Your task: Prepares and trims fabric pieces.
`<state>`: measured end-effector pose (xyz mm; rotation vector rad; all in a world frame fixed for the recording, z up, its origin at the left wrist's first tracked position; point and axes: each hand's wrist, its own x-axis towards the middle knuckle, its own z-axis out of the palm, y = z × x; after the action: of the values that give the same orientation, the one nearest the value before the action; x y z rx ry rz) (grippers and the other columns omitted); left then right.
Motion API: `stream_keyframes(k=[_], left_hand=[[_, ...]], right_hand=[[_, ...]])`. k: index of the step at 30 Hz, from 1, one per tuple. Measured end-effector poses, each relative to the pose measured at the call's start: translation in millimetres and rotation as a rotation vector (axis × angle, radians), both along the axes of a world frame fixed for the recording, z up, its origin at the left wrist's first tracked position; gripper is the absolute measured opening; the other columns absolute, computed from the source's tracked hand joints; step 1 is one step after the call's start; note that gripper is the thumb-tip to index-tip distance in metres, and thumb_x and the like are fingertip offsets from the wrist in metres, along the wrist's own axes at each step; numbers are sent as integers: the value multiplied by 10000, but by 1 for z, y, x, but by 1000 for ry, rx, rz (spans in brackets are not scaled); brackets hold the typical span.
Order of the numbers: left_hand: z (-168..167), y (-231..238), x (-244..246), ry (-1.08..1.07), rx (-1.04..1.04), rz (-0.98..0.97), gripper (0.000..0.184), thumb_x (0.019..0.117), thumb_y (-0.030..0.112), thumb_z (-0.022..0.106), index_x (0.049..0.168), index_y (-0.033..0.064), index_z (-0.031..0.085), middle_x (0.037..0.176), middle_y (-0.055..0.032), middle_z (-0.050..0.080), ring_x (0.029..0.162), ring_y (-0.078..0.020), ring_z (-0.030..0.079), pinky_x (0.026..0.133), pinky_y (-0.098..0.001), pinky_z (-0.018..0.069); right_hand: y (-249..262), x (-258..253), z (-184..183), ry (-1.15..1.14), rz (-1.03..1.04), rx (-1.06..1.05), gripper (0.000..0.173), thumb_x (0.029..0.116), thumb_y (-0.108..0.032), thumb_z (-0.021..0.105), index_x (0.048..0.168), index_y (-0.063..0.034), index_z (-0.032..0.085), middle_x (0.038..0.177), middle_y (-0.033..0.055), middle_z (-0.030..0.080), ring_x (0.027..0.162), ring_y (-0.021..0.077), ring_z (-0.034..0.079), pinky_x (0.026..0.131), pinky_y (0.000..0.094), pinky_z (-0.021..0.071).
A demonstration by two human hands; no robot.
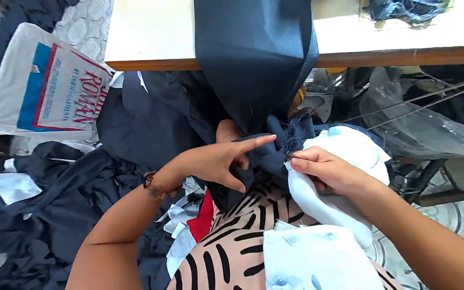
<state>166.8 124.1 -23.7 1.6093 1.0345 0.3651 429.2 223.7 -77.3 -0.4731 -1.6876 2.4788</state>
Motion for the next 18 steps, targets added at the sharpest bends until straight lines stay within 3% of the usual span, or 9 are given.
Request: stream_keyframes(k=[2, 5, 6, 8, 9, 11, 12, 15, 18], left_hand=[[9, -5, -4, 109, 63, -10, 1004, 763, 119, 829, 1620, 125, 305, 783, -25, 691, 697, -80, 646, 673, -259, 570], [40, -17, -55, 463, 158, 143, 747, 772, 73, 817, 1463, 145, 543, 860, -89, 727, 721, -220, 693, 676, -446, 598], [53, -24, -83, 619, 154, 239, 658, 795, 51, 822, 1402, 127, 580, 907, -138, 735, 768, -298, 709, 714, -531, 592], [68, -48, -148, 794, 162, 466, 490, 843, 12, 798, 1296, 16, 611, 1038, -253, 714, 920, -422, 703, 838, -665, 541], [70, -63, -177, 796, 202, 563, 391, 866, 7, 758, 1231, -22, 620, 1030, -224, 707, 922, -353, 696, 854, -608, 548], [70, -91, -213, 658, 287, 728, 217, 914, 63, 656, 1129, 44, 639, 954, 29, 695, 858, -13, 652, 826, -265, 571], [67, -99, -220, 514, 338, 793, 168, 938, 100, 624, 1103, 119, 649, 913, 141, 694, 832, 77, 646, 796, -170, 563], [62, -92, -212, 173, 421, 823, 174, 1036, 232, 536, 1155, 338, 605, 1022, 255, 681, 948, 85, 644, 873, -167, 548], [61, -65, -183, 170, 578, 933, 164, 1069, 169, 425, 1202, 222, 505, 1046, 188, 646, 967, 53, 635, 898, -215, 549]], right_hand=[[6, 4, -1, 32, 0, -17, 365, 1046, -295, 514, 709, -207, 623, 506, -115, 490, 396, -73, 407, 372, 95, 336], [23, 31, 3, -4, -64, 82, 191, 988, -398, 611, 864, -265, 671, 558, -139, 523, 403, -78, 421, 369, 96, 371], [29, 44, 3, -39, -101, 143, 149, 933, -426, 669, 886, -284, 669, 564, -152, 531, 401, -83, 421, 365, 95, 372], [42, 72, 1, -93, -132, 293, 295, 764, -548, 810, 916, -328, 686, 634, -198, 586, 480, -99, 484, 431, 91, 417], [47, 83, -1, -106, -137, 371, 283, 729, -501, 823, 910, -328, 691, 671, -205, 612, 534, -103, 526, 475, 92, 445], [57, 97, -5, -44, -87, 554, 206, 826, -469, 777, 889, -300, 677, 687, -211, 595, 582, -126, 520, 511, 71, 431], [61, 101, -7, -20, -67, 634, 196, 870, -457, 748, 874, -280, 662, 680, -205, 574, 581, -131, 496, 509, 66, 404], [79, 105, -2, -16, -60, 784, 205, 913, -420, 706, 872, -225, 656, 681, -168, 577, 586, -123, 494, 516, 66, 395], [101, 110, -5, -35, -131, 820, 205, 917, -415, 706, 872, -217, 687, 670, -143, 609, 556, -99, 511, 491, 80, 401]])
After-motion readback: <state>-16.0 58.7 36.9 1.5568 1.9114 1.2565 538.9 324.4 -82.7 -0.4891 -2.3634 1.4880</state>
